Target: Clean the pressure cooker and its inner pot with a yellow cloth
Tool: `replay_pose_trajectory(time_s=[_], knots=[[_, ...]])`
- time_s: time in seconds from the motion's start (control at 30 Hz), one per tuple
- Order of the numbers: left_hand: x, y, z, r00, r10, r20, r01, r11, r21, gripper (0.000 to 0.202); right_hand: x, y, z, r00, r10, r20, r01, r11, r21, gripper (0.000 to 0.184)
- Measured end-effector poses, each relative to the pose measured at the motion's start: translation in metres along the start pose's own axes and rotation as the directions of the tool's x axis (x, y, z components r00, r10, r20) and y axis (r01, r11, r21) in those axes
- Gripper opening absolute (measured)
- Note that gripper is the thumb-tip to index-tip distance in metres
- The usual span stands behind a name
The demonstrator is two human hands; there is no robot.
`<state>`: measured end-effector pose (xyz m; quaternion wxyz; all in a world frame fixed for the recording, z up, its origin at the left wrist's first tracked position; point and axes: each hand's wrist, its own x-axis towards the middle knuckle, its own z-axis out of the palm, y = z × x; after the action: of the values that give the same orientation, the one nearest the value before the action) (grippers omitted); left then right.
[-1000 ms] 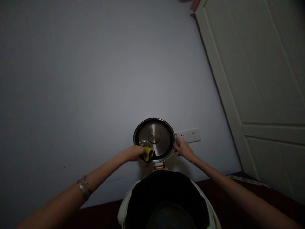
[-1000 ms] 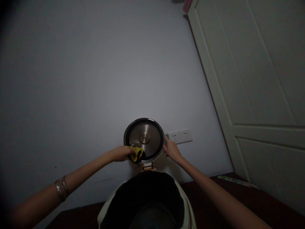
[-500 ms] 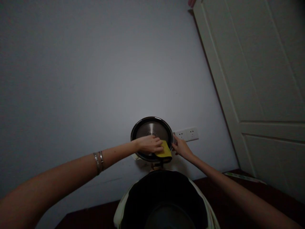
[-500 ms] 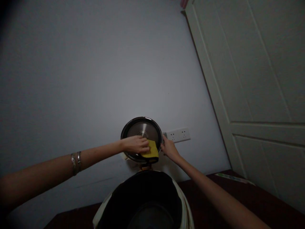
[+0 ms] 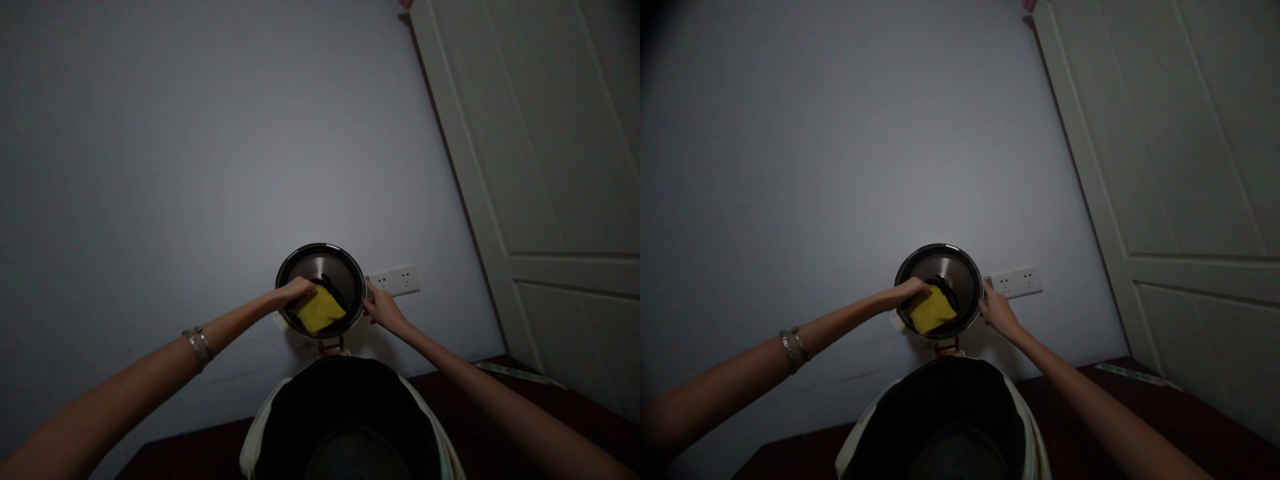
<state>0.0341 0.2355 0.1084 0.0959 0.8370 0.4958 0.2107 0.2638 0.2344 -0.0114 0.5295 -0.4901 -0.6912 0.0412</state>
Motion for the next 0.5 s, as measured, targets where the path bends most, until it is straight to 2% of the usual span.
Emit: replay_pose_trajectory(time_s=[0.07, 0.1, 0.13, 0.17, 0.2, 0.23, 0.27, 0.3, 0.33, 0.37, 0.4, 0.43, 0.5], knots=[[0.000, 0.007, -0.012, 0.994, 0.076, -0.082, -0.068, 0.992, 0.106, 0.018, -0.001, -0.001, 0.000, 1.000, 0.002, 0.000, -0.002, 1.000, 0.008, 0.051], [0.000, 0.011, -0.020, 0.978, 0.143, -0.155, -0.112, 0.975, 0.193, 0.020, -0.001, -0.001, 0.000, 1.000, 0.004, 0.001, -0.004, 1.000, 0.017, 0.051], [0.000, 0.015, -0.028, 0.941, 0.240, -0.238, -0.162, 0.937, 0.308, 0.022, -0.001, -0.001, 0.000, 1.000, 0.005, 0.001, -0.005, 1.000, 0.025, 0.050], [0.001, 0.018, -0.037, 0.885, 0.359, -0.296, -0.207, 0.873, 0.441, 0.023, -0.001, 0.000, 0.000, 1.000, 0.006, 0.000, -0.006, 1.000, 0.029, 0.050], [0.003, 0.020, -0.045, 0.811, 0.500, -0.302, -0.257, 0.770, 0.584, 0.021, -0.001, 0.000, 0.000, 1.000, 0.006, -0.002, -0.006, 1.000, 0.025, 0.050], [0.006, 0.021, -0.053, 0.735, 0.636, -0.235, -0.312, 0.624, 0.716, 0.019, -0.001, 0.000, 0.000, 1.000, 0.005, -0.003, -0.005, 1.000, 0.016, 0.050], [0.010, 0.021, -0.059, 0.651, 0.751, -0.112, -0.367, 0.441, 0.819, 0.019, -0.001, 0.000, -0.001, 1.000, 0.003, -0.005, -0.003, 1.000, 0.007, 0.050], [0.016, 0.019, -0.064, 0.574, 0.818, 0.038, -0.419, 0.254, 0.872, 0.020, -0.001, 0.000, -0.001, 1.000, 0.000, -0.005, 0.000, 1.000, -0.001, 0.050], [0.022, 0.016, -0.068, 0.515, 0.839, 0.176, -0.471, 0.105, 0.876, 0.022, -0.001, 0.000, -0.001, 1.000, -0.003, -0.004, 0.003, 1.000, -0.007, 0.051], [0.029, 0.012, -0.070, 0.464, 0.838, 0.286, -0.516, -0.007, 0.857, 0.023, -0.001, 0.000, -0.001, 1.000, -0.008, -0.006, 0.008, 1.000, -0.010, 0.051], [0.036, 0.006, -0.071, 0.428, 0.825, 0.368, -0.551, -0.085, 0.830, 0.024, -0.001, 0.000, -0.002, 1.000, -0.013, -0.009, 0.013, 1.000, -0.012, 0.052], [0.042, 0.000, -0.071, 0.410, 0.808, 0.423, -0.575, -0.131, 0.807, 0.024, -0.001, 0.000, -0.002, 1.000, -0.017, -0.012, 0.016, 1.000, -0.013, 0.052], [0.052, -0.015, -0.070, 0.418, 0.781, 0.463, -0.591, -0.153, 0.792, 0.024, -0.001, 0.000, -0.002, 1.000, -0.015, -0.018, 0.015, 1.000, -0.016, 0.052]])
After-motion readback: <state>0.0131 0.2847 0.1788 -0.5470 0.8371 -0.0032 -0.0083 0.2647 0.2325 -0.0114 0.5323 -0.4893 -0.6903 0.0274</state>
